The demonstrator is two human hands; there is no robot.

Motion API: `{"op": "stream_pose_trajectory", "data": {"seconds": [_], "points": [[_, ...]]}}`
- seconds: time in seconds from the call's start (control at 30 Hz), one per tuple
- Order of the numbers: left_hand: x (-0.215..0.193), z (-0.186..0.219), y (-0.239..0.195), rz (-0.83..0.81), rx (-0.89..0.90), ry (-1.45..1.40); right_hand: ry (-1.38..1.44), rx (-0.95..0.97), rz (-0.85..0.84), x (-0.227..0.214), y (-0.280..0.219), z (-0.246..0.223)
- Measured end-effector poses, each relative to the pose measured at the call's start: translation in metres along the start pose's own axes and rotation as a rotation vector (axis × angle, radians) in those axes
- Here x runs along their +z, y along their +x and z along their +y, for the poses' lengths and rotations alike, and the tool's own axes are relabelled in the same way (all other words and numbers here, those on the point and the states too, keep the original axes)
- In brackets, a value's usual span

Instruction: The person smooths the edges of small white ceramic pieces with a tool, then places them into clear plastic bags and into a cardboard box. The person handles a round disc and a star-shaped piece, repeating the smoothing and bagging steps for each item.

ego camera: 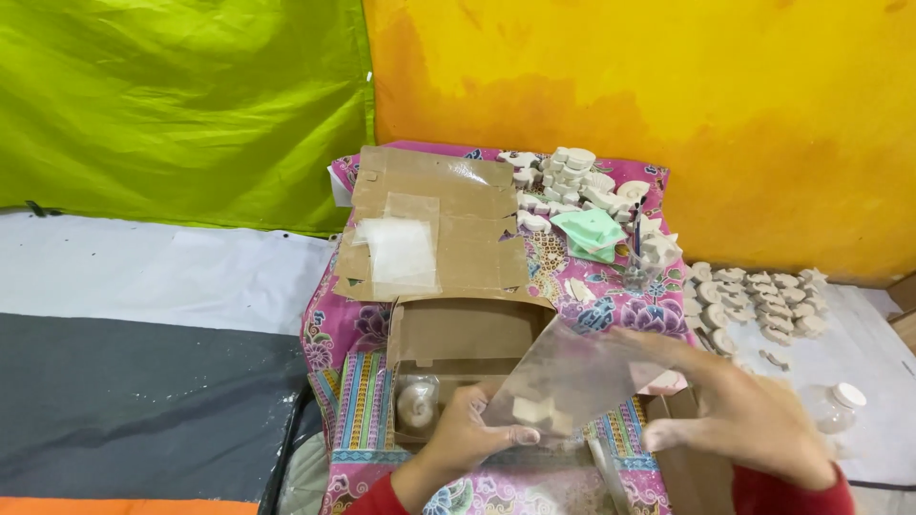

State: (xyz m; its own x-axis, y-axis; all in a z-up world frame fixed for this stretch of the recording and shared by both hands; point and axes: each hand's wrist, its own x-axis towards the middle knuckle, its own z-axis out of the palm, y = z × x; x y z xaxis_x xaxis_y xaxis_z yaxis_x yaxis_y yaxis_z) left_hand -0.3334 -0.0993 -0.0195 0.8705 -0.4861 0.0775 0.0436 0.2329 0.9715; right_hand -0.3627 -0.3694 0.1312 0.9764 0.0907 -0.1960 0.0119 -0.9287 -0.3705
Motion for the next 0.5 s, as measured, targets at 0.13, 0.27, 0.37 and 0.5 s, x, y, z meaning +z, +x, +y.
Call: {"op": "stream_pose_trajectory", "data": {"seconds": [0.13, 0.27, 0.37, 0.5], "points": [[0.001, 0.011, 0.005, 0.002, 0.098, -0.032, 0.901, -0.408, 0.142, 0.044, 0.022, -0.038], [-0.015, 0.018, 0.024, 0.051, 0.028, -0.133, 1.019, -0.312, 0.225, 0.035, 0.050, -0.059], [-0.039, 0.045, 0.049, 0.063, 0.072, -0.031, 1.056, -0.209, 0.232, 0.019, 0.079, -0.077], [-0.071, 0.106, 0.088, 0.128, 0.096, 0.010, 1.047, -0.054, 0.277, 0.006, 0.144, -0.098]]}}
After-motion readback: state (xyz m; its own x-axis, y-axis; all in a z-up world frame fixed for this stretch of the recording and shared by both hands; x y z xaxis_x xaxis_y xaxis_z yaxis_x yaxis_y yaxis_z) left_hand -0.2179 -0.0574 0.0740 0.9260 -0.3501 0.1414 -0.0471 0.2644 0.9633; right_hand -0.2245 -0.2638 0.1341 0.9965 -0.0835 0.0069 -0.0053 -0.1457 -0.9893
